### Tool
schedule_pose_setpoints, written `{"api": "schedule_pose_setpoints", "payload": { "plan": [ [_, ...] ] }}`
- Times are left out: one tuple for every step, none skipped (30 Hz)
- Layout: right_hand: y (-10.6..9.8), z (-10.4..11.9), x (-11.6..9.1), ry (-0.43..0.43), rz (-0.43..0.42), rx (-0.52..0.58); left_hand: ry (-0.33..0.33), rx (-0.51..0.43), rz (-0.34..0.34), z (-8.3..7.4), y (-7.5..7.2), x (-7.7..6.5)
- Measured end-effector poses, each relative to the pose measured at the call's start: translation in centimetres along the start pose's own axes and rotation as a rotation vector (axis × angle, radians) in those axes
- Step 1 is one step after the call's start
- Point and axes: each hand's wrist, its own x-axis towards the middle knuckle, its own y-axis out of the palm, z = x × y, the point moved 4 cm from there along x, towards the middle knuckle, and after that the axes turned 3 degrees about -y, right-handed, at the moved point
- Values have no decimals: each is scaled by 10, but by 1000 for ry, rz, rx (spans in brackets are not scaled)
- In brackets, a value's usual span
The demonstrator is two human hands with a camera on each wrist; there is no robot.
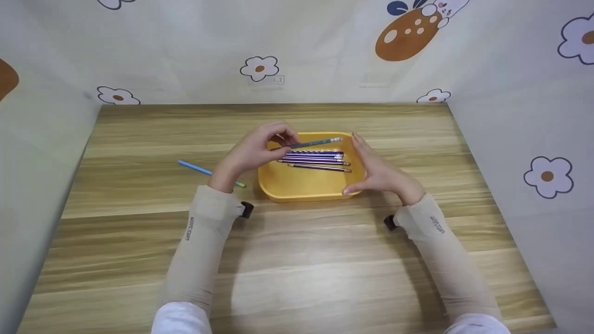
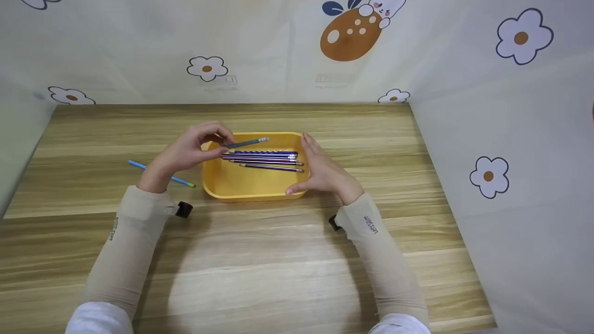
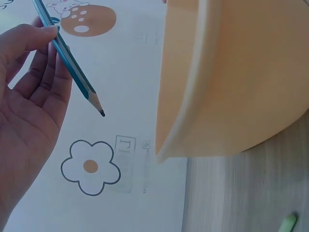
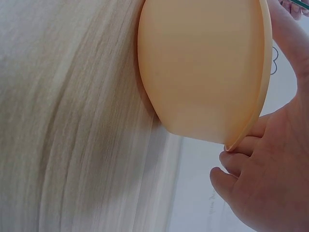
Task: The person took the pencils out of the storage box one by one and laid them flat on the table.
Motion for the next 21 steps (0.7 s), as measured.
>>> {"api": "schedule_pose_setpoints", "payload": {
  "plan": [
    [0, 0, 0, -1, 1, -2, 4, -1, -7, 0, -2, -2],
    [0, 0, 0, -4, 1, -4, 9, -4, -13, 0, -3, -3],
    [0, 0, 0, -2, 3, -2, 12, -3, -19, -1, -5, -5],
    [0, 0, 0, 0, 3, 1, 14, -1, -27, -1, -7, -6],
    [0, 0, 0, 2, 3, 4, 16, 0, -34, -1, -9, -8],
    [0, 0, 0, 6, 3, 5, 19, 1, -41, -2, -11, -10],
    [0, 0, 0, 9, 2, 6, 19, 1, -49, -2, -13, -11],
    [0, 0, 0, 13, 1, 8, 22, 1, -56, -2, -15, -13],
    [0, 0, -1, 17, 0, 9, 25, -1, -64, -3, -18, -15],
    [0, 1, -1, 18, -2, 9, 27, -2, -71, -3, -20, -16],
    [0, 0, -2, 21, -3, 9, 29, 0, -78, -3, -22, -18],
    [0, 0, -3, 22, -6, 9, 32, 2, -85, -2, -24, -19],
    [0, 0, -3, 24, -8, 8, 35, 2, -93, -2, -27, -21],
    [0, 1, -3, 24, -8, 6, 42, 0, -100, -2, -29, -22],
    [0, 1, -4, 21, -9, 3, 46, -2, -108, -1, -32, -24],
    [0, 1, -4, 20, -9, 1, 51, -3, -118, -1, -34, -27],
    [0, 1, -3, 19, -9, -2, 56, -1, -128, 0, -37, -29],
    [0, 2, -3, 16, -9, -5, 59, -2, -140, 0, -40, -32],
    [0, 2, -2, 12, -7, -7, 61, -3, -154, 1, -43, -34],
    [0, 2, -2, 11, -6, -7, 62, -1, -167, 2, -45, -37],
    [0, 3, -1, 11, -7, -5, 60, 6, -179, 3, -48, -40]
  ]
}}
